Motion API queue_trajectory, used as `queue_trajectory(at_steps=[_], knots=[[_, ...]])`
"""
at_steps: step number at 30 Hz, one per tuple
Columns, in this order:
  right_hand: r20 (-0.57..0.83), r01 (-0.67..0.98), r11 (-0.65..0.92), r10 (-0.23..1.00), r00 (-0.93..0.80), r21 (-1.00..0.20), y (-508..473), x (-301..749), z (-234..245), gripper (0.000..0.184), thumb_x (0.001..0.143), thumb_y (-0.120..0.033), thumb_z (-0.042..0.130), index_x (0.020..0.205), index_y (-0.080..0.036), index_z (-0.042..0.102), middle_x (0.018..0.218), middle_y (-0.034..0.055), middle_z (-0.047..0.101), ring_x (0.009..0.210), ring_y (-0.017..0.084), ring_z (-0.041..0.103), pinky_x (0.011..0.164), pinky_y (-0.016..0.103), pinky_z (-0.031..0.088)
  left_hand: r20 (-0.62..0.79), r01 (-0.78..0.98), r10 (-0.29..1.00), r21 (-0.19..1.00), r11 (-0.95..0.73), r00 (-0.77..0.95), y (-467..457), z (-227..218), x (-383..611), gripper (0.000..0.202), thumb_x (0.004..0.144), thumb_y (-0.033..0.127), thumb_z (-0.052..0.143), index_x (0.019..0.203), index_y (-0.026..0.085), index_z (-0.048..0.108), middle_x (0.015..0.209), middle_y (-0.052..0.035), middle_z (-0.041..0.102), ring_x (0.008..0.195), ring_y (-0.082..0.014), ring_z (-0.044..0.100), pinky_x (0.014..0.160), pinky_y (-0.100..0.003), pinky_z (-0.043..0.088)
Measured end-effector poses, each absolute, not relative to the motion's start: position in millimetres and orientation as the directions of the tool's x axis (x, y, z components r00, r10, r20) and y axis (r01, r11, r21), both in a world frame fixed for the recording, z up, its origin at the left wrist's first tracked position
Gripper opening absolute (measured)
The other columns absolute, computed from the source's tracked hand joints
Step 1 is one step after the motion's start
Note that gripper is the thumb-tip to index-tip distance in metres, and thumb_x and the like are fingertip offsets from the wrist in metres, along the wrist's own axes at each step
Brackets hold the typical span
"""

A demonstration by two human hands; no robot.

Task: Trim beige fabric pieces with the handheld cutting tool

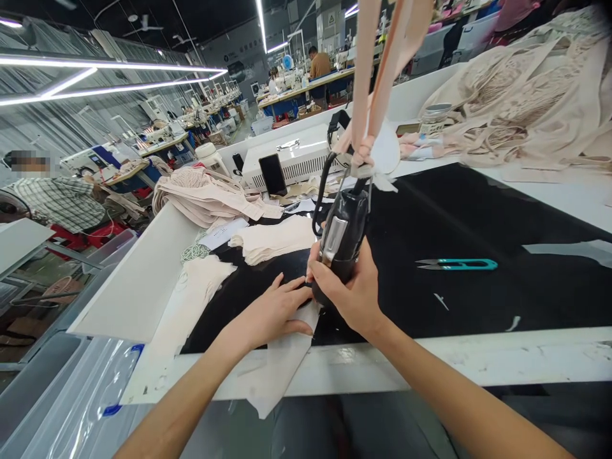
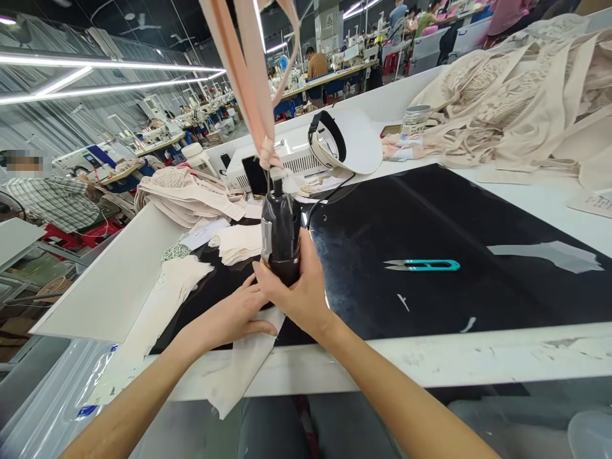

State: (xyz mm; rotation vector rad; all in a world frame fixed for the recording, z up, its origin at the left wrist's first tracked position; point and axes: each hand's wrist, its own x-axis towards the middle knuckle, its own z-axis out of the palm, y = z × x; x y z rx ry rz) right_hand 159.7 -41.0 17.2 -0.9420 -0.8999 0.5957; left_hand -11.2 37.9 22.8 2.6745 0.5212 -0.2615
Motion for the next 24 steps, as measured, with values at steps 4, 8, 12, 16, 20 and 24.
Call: queue_trajectory(at_steps=[4,8,12,16,20,24], knots=[[0.383,-0.051,0.475,0.764,0.520,-0.879,-43.7,158.7,17.2,0.028,0.088,-0.039,0.081,0.098,-0.029,0.056,0.089,-0.0026,0.066,0.071,0.016,0.062,0.065,0.036,0.059,-0.259,0.400,0.322,0.358,-0.844,0.911,37.8,21.7,-10.0,0.063,0.101,0.036,0.089,0.157,0.029,0.060,0.174,-0.0123,0.057,0.173,-0.0353,0.038,0.143,-0.073,0.018],[0.384,-0.104,0.493,0.779,0.496,-0.864,-47.8,154.6,14.1,0.034,0.084,-0.040,0.086,0.105,-0.029,0.061,0.090,-0.0029,0.070,0.074,0.017,0.067,0.067,0.037,0.062,-0.224,0.388,0.327,0.347,-0.854,0.918,38.0,17.4,-10.9,0.076,0.098,0.034,0.092,0.165,0.028,0.055,0.179,-0.0129,0.050,0.174,-0.0371,0.036,0.142,-0.073,0.023],[0.405,-0.072,0.503,0.766,0.499,-0.862,-50.4,152.7,11.1,0.028,0.087,-0.036,0.084,0.104,-0.029,0.063,0.091,-0.0026,0.069,0.073,0.017,0.066,0.067,0.037,0.063,-0.183,0.356,0.310,0.342,-0.870,0.933,39.2,12.7,-12.4,0.076,0.098,0.034,0.092,0.165,0.027,0.056,0.177,-0.0130,0.053,0.173,-0.0363,0.037,0.142,-0.070,0.026],[0.413,-0.088,0.519,0.762,0.498,-0.850,-51.8,153.2,13.7,0.028,0.089,-0.032,0.083,0.107,-0.030,0.063,0.092,-0.0029,0.070,0.072,0.017,0.068,0.067,0.037,0.064,-0.200,0.342,0.284,0.385,-0.857,0.938,41.5,11.2,-14.1,0.077,0.099,0.037,0.091,0.167,0.029,0.055,0.177,-0.0124,0.053,0.175,-0.0351,0.031,0.144,-0.072,0.017],[0.425,-0.108,0.535,0.764,0.486,-0.838,-53.9,150.7,15.1,0.030,0.088,-0.034,0.085,0.109,-0.030,0.063,0.091,-0.0032,0.070,0.072,0.017,0.069,0.066,0.037,0.064,-0.198,0.353,0.296,0.405,-0.843,0.934,41.3,13.6,-15.2,0.079,0.097,0.036,0.093,0.167,0.027,0.057,0.176,-0.0144,0.054,0.175,-0.0369,0.032,0.142,-0.073,0.023],[0.403,-0.094,0.511,0.767,0.499,-0.854,-55.3,147.3,11.3,0.031,0.087,-0.038,0.086,0.109,-0.030,0.066,0.092,-0.0013,0.070,0.076,0.019,0.069,0.068,0.039,0.065,-0.186,0.362,0.312,0.431,-0.826,0.932,40.5,15.1,-13.3,0.078,0.094,0.033,0.096,0.163,0.026,0.061,0.178,-0.0156,0.051,0.173,-0.0396,0.036,0.140,-0.074,0.029]])
